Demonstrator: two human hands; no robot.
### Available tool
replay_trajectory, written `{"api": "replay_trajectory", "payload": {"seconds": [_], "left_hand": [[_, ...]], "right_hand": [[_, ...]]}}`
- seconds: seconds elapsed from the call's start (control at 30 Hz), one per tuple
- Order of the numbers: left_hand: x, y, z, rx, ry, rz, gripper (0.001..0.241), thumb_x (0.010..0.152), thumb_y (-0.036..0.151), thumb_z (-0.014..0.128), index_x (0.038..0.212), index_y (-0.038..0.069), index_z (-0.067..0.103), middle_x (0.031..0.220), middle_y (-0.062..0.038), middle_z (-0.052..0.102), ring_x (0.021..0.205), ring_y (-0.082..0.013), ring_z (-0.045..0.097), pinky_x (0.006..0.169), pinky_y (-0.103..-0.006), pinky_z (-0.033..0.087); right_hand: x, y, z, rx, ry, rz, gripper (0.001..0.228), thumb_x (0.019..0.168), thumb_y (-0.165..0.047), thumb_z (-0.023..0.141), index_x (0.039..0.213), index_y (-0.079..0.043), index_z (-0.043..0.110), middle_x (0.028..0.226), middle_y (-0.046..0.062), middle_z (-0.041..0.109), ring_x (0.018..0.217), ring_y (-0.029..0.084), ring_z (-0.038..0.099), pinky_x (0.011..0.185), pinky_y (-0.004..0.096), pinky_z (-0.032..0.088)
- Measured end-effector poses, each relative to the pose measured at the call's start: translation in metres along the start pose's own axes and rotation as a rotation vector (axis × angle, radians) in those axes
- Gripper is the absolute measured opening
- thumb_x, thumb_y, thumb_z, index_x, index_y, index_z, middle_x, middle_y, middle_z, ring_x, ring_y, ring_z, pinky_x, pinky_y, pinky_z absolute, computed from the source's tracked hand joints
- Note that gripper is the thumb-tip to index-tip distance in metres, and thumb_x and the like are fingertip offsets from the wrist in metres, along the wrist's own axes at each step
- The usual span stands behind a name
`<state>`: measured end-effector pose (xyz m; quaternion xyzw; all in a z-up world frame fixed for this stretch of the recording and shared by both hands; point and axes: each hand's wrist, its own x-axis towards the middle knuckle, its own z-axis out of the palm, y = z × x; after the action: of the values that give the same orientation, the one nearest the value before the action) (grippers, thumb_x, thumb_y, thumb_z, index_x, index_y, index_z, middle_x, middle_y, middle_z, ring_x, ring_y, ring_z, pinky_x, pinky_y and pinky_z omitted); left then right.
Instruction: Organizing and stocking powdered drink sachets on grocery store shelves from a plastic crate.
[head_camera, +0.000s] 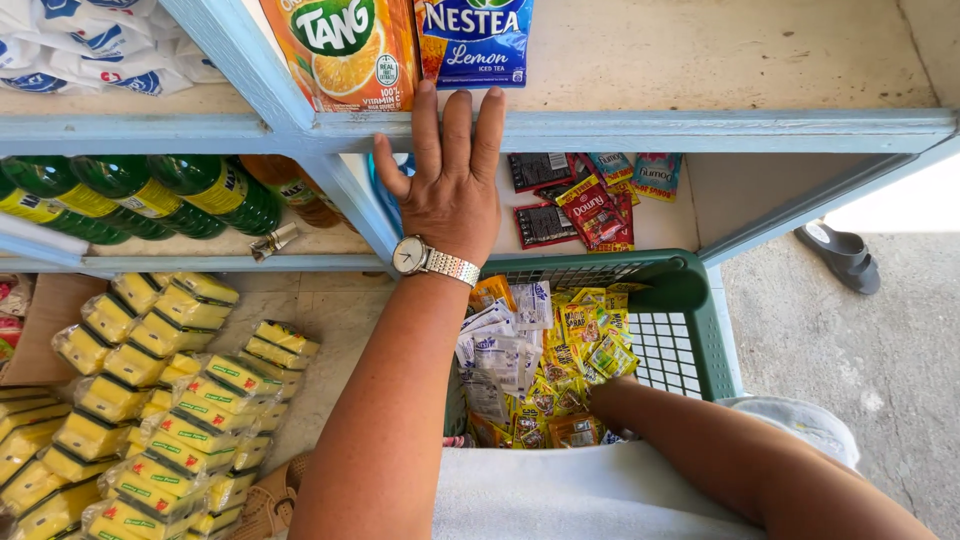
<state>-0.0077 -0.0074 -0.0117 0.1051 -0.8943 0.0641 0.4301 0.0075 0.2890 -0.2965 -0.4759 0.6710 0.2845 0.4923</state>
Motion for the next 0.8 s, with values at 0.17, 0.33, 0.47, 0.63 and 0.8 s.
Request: {"api": "replay_trajectory", "payload": {"seconds": [0.17, 0.33, 0.47, 0.63, 0.8], "left_hand": [[0.001, 0.003, 0.0, 0.014, 0.002, -0.02, 0.057, 0.109, 0.012, 0.059, 0.161, 0.028, 0.04, 0.151, 0.0, 0.051, 0.156, -0.0269, 0.033, 0.12, -0.0631, 0.005], [0.001, 0.001, 0.002, -0.009, 0.026, -0.007, 0.058, 0.109, 0.011, 0.06, 0.161, 0.027, 0.04, 0.151, 0.0, 0.051, 0.156, -0.0272, 0.034, 0.119, -0.0634, 0.006], [0.002, -0.001, -0.005, -0.02, 0.004, 0.007, 0.062, 0.106, 0.01, 0.062, 0.161, 0.027, 0.041, 0.152, -0.001, 0.05, 0.155, -0.0271, 0.035, 0.118, -0.0635, 0.012], [0.007, -0.004, -0.029, -0.019, -0.028, 0.014, 0.064, 0.102, 0.008, 0.063, 0.16, 0.028, 0.044, 0.152, 0.001, 0.051, 0.156, -0.0246, 0.034, 0.117, -0.0619, 0.018], [0.016, -0.006, -0.059, -0.259, -0.122, 0.024, 0.078, 0.08, 0.013, 0.073, 0.153, 0.023, 0.047, 0.155, -0.006, 0.047, 0.151, -0.0313, 0.034, 0.115, -0.0649, 0.02]], "right_hand": [[0.02, 0.01, 0.025, -0.019, -0.121, 0.208, 0.063, 0.089, -0.021, 0.076, 0.148, -0.025, 0.053, 0.133, 0.009, 0.065, 0.114, 0.034, 0.064, 0.089, 0.056, 0.054], [0.005, 0.052, 0.017, 0.185, 0.097, 0.006, 0.037, 0.09, -0.022, 0.069, 0.127, -0.024, 0.065, 0.114, 0.011, 0.073, 0.1, 0.032, 0.071, 0.085, 0.049, 0.055], [-0.038, 0.031, -0.103, 0.412, 0.34, -0.174, 0.027, 0.087, -0.025, 0.071, 0.112, -0.016, 0.075, 0.104, 0.011, 0.077, 0.093, 0.028, 0.073, 0.083, 0.042, 0.056], [-0.132, 0.03, -0.165, 0.732, 0.607, -0.285, 0.03, 0.088, -0.022, 0.071, 0.117, -0.01, 0.072, 0.103, 0.008, 0.076, 0.09, 0.023, 0.07, 0.077, 0.037, 0.056], [-0.168, 0.025, -0.185, 1.654, 0.758, -0.379, 0.029, 0.093, -0.015, 0.066, 0.121, -0.006, 0.069, 0.097, 0.01, 0.074, 0.074, 0.017, 0.067, 0.062, 0.029, 0.056]]}}
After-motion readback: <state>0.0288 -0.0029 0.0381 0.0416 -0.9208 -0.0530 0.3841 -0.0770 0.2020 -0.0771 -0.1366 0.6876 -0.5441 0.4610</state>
